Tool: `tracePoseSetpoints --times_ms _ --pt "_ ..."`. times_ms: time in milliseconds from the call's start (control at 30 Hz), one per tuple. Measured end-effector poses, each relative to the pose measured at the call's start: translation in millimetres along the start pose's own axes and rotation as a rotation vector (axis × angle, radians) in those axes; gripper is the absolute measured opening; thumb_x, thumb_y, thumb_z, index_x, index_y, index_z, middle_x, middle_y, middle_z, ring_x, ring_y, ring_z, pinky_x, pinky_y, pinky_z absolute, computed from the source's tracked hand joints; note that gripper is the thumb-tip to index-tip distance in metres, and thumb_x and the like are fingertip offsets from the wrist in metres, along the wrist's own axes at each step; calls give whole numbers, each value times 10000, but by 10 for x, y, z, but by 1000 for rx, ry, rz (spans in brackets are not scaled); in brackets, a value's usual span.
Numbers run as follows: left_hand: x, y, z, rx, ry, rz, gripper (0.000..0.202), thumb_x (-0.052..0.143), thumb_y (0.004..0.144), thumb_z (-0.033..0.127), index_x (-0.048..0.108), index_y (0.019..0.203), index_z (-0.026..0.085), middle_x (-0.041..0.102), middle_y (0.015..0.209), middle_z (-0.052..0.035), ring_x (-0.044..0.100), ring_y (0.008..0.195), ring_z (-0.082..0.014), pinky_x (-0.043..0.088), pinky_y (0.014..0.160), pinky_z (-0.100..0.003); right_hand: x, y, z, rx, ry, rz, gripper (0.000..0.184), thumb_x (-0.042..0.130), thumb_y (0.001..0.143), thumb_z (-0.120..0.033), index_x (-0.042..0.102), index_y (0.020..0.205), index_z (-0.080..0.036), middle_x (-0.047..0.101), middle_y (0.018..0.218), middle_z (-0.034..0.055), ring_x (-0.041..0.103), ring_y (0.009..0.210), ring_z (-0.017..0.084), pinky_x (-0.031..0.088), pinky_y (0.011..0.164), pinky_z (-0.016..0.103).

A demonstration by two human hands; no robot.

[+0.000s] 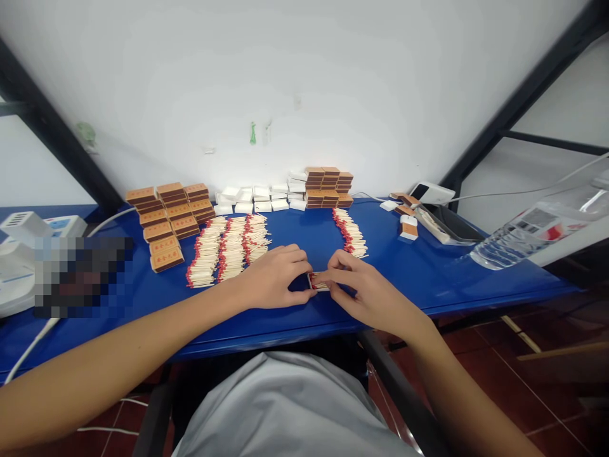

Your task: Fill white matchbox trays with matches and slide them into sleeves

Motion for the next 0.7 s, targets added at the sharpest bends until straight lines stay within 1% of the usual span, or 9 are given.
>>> tracePoseSetpoints --times_ms 167,333,400,467,533,567,633,700 --pt "-3 -1 -4 -6 2 1 258 682 1005 411 747 1045 165 713 1002 -89 649 972 -245 528 886 -384 -11 -29 25 14 -6 -2 379 539 1009 -87 800 1207 -280 594 1004 65 609 847 188 531 751 331" --pt "-3 -7 -16 -22 12 -6 276 673 1010 437 748 1060 177 718 1007 -88 654 979 -249 527 898 -386 -75 -85 74 47 -24 29 299 560 1010 -130 806 1122 -257 631 970 64 621 831 199 539 744 344" --pt "-7 -8 -11 -17 15 -5 266 681 1007 434 746 1050 179 722 1013 -88 661 996 -250 528 909 -384 -118 -95 115 61 -26 48 275 568 1016 -153 803 1110 -259 652 963 61 634 829 200 537 735 340" --pt "-16 -8 -8 -13 15 0 256 696 1000 428 745 1041 181 725 1014 -87 665 1004 -250 531 913 -383 -218 -87 229 91 -39 103 255 577 1014 -173 798 1109 -258 673 960 59 645 821 199 530 719 332" --pt "-33 -9 -11 -17 14 8 248 713 989 420 746 1050 182 726 1019 -85 667 1001 -249 534 914 -387 -369 -53 458 149 -74 163 227 593 996 -193 800 1071 -249 687 930 53 638 777 193 515 693 324" --pt "-42 -11 -15 -22 12 11 250 719 986 419 746 1058 181 726 1020 -84 667 999 -249 536 916 -390 -465 -24 620 191 -98 188 213 603 982 -203 803 1046 -241 689 901 46 628 748 189 506 685 321" --pt "-52 -15 -35 -47 9 6 253 725 984 417 749 1067 180 724 1013 -81 664 999 -250 540 918 -396 -701 57 1013 289 -149 228 190 618 953 -223 808 974 -218 702 847 39 614 717 184 493 688 315" --pt "-57 -20 -60 -78 4 2 244 735 976 409 754 1059 181 722 1001 -75 660 1011 -253 544 916 -400 -985 151 1465 431 -207 255 201 627 919 -210 820 974 -189 705 764 34 625 719 192 478 694 309"
Point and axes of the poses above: each hand's wrist, its own y-axis towards the middle knuckle, its own x-axis out of the palm, z = x × y, the point moved 9 cm from there along y, towards the middle knuckle
